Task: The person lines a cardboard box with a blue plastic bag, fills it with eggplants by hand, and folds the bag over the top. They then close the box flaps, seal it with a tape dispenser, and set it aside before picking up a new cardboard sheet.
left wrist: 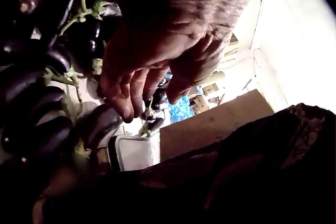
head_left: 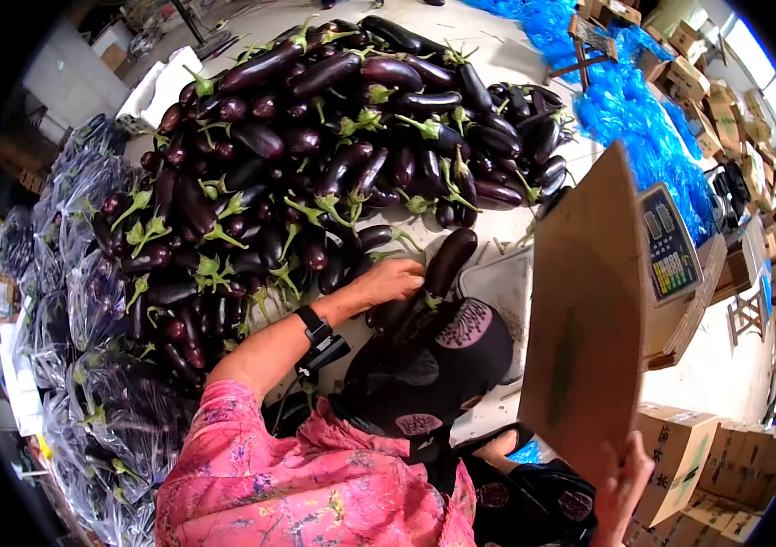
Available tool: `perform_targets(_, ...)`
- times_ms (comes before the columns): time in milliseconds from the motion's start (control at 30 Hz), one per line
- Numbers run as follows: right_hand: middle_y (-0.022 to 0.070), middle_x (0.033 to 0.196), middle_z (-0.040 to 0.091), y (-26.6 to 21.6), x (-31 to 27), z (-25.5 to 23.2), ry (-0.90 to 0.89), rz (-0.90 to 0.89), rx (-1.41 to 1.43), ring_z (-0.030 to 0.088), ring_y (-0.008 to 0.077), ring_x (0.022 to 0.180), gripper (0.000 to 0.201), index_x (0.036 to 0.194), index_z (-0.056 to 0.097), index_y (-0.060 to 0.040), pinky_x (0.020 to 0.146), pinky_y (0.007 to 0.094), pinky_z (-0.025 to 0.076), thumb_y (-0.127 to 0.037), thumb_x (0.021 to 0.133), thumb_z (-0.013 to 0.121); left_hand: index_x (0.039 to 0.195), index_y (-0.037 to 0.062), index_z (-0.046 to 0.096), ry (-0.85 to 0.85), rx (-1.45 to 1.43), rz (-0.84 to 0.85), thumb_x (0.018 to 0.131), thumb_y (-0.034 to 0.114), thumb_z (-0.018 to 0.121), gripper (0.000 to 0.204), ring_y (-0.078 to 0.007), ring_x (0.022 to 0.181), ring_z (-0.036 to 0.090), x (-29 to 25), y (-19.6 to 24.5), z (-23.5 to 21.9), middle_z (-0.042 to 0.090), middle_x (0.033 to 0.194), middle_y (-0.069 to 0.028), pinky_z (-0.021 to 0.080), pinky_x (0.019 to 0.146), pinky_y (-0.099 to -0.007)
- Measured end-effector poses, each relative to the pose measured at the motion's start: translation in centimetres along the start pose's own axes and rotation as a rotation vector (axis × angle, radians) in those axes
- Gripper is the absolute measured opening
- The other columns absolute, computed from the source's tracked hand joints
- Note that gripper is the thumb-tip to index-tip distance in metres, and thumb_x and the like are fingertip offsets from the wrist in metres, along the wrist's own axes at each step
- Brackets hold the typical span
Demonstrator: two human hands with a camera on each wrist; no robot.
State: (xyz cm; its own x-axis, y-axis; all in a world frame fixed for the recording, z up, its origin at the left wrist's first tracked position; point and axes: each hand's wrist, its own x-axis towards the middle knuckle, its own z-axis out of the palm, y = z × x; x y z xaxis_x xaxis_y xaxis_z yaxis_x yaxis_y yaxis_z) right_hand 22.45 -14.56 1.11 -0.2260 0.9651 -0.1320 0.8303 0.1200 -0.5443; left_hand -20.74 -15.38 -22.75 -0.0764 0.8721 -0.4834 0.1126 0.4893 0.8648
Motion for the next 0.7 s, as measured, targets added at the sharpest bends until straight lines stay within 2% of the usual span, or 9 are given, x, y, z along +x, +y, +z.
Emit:
perform_targets(67, 0.0129, 0.064, 0.055, 0.1, -0.4, 1.8, 0.021, -0.039, 0.011, 0.043, 0.0161, 0.061, 0.014, 0.085, 0.052, 0.0023, 0.058, 0.0323, 0.041, -0.01, 0.087, 0.059, 0.132, 0.0025, 0.057, 0.007, -0.074, 0.04, 0.097, 0.028, 0.061, 0.044, -0.0143, 0.095, 0.063, 0.4, 1.3, 0.7, 0.067, 0.11, -0.0066, 0.052, 0.081, -0.029)
perform_targets(200, 0.0146, 0.076, 0.064, 1.9, -1.2, 0.2, -0.259, -0.019, -0.146, 0.06, 0.0217, 0.068, 0.025, 0.106, 0.061, -0.0015, 0.063, 0.035, 0.049, -0.022, 0.093, 0.064, 0.143, -0.0025, 0.043, 0.092, -0.106, 0.325, 0.097, 0.04, 0.06, 0.065, -0.0242, 0.124, 0.055, 3.8, 4.4, 3.1, 0.056, 0.136, -0.0159, 0.043, 0.105, -0.0373)
perform_targets(333, 0.0161, 0.066, 0.058, 0.1, -0.4, 0.2, -0.358, 0.001, -0.096, 0.061, 0.0275, 0.061, 0.025, 0.106, 0.06, -0.0057, 0.057, 0.0409, 0.047, -0.025, 0.092, 0.068, 0.154, -0.0047, 0.015, 0.253, -0.215, 0.571, 0.095, 0.048, 0.062, 0.092, -0.0353, 0.146, 0.026, 6.4, 13.0, 4.2, 0.024, 0.157, -0.0261, 0.022, 0.12, -0.0408)
perform_targets(367, 0.0163, 0.073, 0.063, -1.3, 0.4, 0.0, -0.432, 0.108, -0.053, 0.063, 0.0295, 0.066, 0.026, 0.11, 0.061, -0.0056, 0.062, 0.041, 0.049, -0.024, 0.093, 0.066, 0.153, -0.0078, 0.016, 0.264, -0.248, 0.619, 0.09, 0.055, 0.064, 0.101, -0.0367, 0.148, 0.022, 6.8, 15.2, 4.6, 0.023, 0.157, -0.0291, 0.02, 0.121, -0.0409)
perform_targets(467, 0.0223, 0.098, 0.069, -2.1, 2.3, 0.7, -0.448, -0.075, 0.067, 0.067, 0.0302, 0.084, 0.041, 0.128, 0.058, -0.0078, 0.078, 0.04, 0.052, -0.028, 0.093, 0.066, 0.151, -0.0114, 0.015, 0.363, -0.063, 0.751, 0.084, 0.064, 0.067, 0.114, -0.0388, 0.149, 0.018, 9.7, 18.8, 6.4, 0.02, 0.157, -0.0331, 0.016, 0.122, -0.0415)
perform_targets(533, 0.0203, 0.103, 0.067, -2.6, 4.1, 2.5, -0.409, -0.131, 0.164, 0.063, 0.0301, 0.095, 0.059, 0.124, 0.055, 0.0021, 0.086, 0.0378, 0.048, -0.05, 0.095, 0.056, 0.143, -0.0085, 0.033, 0.278, -0.228, 0.804, 0.081, 0.056, 0.074, 0.098, -0.034, 0.135, 0.042, 10.1, 20.6, 7.1, 0.043, 0.142, -0.0289, 0.031, 0.114, -0.0406)
perform_targets(600, 0.0245, 0.117, 0.064, -2.3, 5.5, 2.1, -0.469, -0.084, 0.195, 0.061, 0.0369, 0.115, 0.071, 0.138, 0.049, 0.0004, 0.097, 0.0407, 0.046, -0.057, 0.095, 0.05, 0.143, -0.005, 0.034, 0.172, -0.338, 0.802, 0.083, 0.052, 0.074, 0.093, -0.0291, 0.133, 0.042, 11.1, 21.3, 7.8, 0.047, 0.138, -0.021, 0.029, 0.115, -0.0399)
perform_targets(667, 0.0252, 0.121, 0.063, -0.8, 6.5, 1.9, -0.487, -0.113, 0.329, 0.058, 0.0388, 0.118, 0.074, 0.14, 0.048, 0.001, 0.101, 0.0407, 0.043, -0.059, 0.096, 0.049, 0.14, -0.0018, 0.038, 0.131, -0.351, 0.781, 0.086, 0.048, 0.074, 0.082, -0.022, 0.123, 0.048, 12.3, 21.1, 7.7, 0.052, 0.126, -0.0129, 0.037, 0.108, -0.0357)
perform_targets(700, 0.0232, 0.125, 0.062, -0.1, 6.6, 1.7, -0.48, -0.079, 0.379, 0.057, 0.0345, 0.121, 0.076, 0.141, 0.047, 0.0015, 0.103, 0.0393, 0.041, -0.06, 0.096, 0.048, 0.14, -0.0007, 0.039, 0.081, -0.393, 0.807, 0.087, 0.045, 0.074, 0.078, -0.0207, 0.122, 0.049, 12.5, 21.2, 7.8, 0.052, 0.125, -0.0113, 0.038, 0.107, -0.035)
